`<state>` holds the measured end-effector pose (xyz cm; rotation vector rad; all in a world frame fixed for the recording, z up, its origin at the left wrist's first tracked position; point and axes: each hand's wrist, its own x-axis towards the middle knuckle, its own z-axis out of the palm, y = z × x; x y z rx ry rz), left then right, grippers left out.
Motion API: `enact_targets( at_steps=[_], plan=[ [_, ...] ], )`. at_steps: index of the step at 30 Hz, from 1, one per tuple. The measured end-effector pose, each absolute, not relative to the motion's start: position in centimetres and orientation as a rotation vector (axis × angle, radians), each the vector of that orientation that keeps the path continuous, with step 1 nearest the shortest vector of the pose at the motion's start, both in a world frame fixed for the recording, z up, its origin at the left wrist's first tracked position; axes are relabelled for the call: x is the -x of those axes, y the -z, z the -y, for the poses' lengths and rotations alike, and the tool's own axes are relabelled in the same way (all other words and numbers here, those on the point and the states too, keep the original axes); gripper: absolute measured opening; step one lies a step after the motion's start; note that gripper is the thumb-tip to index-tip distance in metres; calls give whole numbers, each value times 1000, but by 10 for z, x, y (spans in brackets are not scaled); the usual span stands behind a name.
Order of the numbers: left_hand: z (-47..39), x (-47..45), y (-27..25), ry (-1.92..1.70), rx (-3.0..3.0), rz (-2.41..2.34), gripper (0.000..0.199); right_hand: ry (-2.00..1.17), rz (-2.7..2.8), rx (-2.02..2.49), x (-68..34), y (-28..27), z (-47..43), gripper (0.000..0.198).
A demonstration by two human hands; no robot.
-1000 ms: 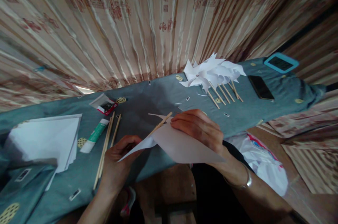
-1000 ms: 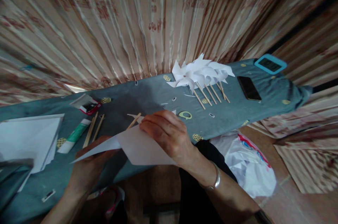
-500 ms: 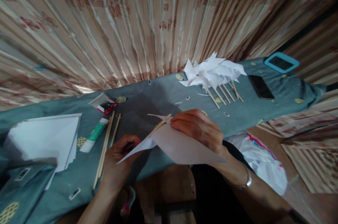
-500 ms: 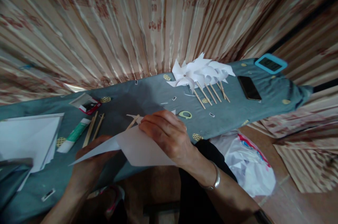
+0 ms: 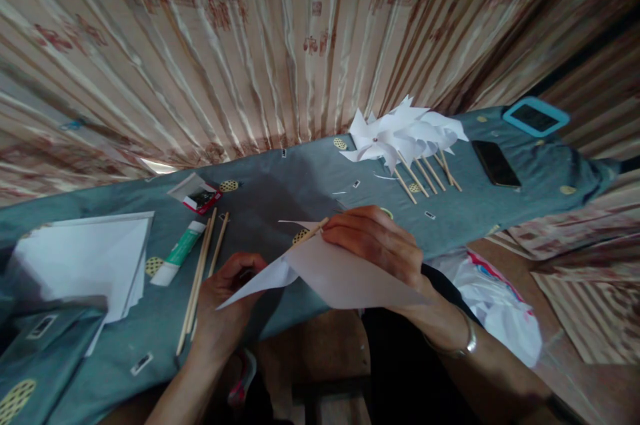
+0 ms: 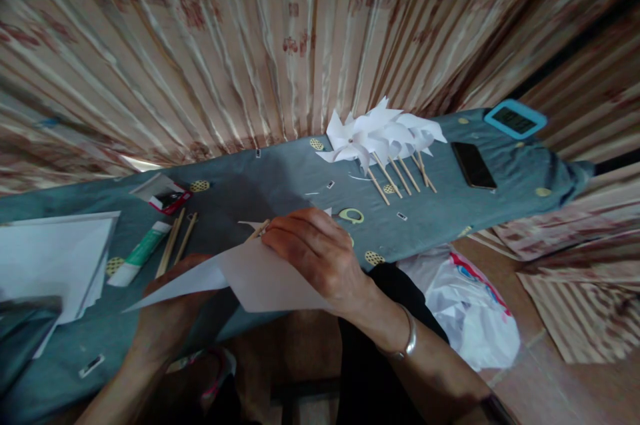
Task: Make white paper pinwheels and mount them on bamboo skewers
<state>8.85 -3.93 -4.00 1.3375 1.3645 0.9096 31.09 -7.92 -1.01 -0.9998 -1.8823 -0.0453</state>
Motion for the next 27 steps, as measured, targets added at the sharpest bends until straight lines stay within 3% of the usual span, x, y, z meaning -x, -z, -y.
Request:
enact_targets(
  at_steps=[27],
  plan=[
    [39,-76,52,-947,-1511,-1429,14,-180,1770,1050,-309,13,78,20]
  ],
)
